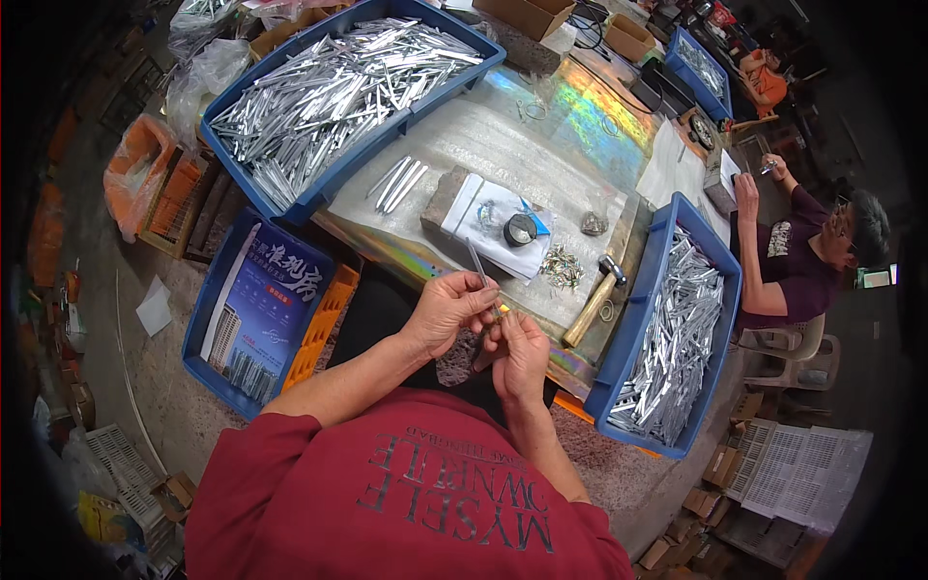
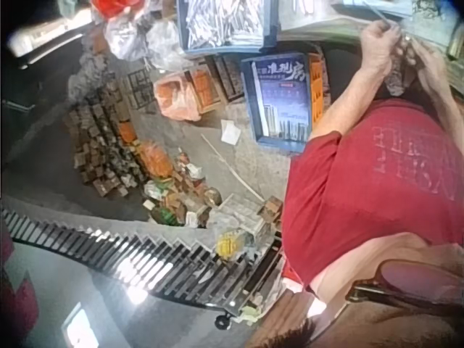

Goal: The person takes metal strips from a bin, attaches small components onto them by hand, and hammers them on a block using a hammer.

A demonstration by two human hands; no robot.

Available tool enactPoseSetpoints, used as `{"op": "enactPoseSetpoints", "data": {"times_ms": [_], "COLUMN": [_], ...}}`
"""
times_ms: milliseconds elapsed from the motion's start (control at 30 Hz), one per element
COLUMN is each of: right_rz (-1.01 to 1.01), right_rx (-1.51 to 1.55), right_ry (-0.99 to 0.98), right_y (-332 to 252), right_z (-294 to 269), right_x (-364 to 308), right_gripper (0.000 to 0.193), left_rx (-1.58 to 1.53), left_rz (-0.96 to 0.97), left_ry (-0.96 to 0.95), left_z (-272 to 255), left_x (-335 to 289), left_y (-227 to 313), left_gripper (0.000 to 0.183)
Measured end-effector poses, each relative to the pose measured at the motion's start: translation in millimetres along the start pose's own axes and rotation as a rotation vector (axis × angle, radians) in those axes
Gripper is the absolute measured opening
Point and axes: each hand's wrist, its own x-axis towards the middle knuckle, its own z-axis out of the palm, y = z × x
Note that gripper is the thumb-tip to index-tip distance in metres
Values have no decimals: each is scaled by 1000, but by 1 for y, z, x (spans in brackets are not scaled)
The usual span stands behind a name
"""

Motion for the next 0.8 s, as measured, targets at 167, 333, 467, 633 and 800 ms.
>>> {"op": "enactPoseSetpoints", "data": {"times_ms": [167, 333, 467, 633, 800], "right_rz": [-8, 3, -4, 28, 34], "right_rx": [24, 66, 100, 122, 146], "right_ry": [10, 8, 13, 28, 13], "right_y": [2, 3, 5, 6, 7], "right_z": [0, 0, -1, -1, -1], "right_x": [2, 3, 4, 4, 4], "right_gripper": [13, 16, 13, 12, 13], "left_rx": [-11, -53, -61, -55, -27], "left_rz": [18, 16, 26, 29, 64], "left_ry": [5, 32, 47, 51, 61], "left_z": [0, 3, 2, 1, 3], "left_x": [1, 0, 0, 0, -1], "left_y": [-4, -4, -6, -8, -9], "left_gripper": [12, 11, 11, 10, 11]}}
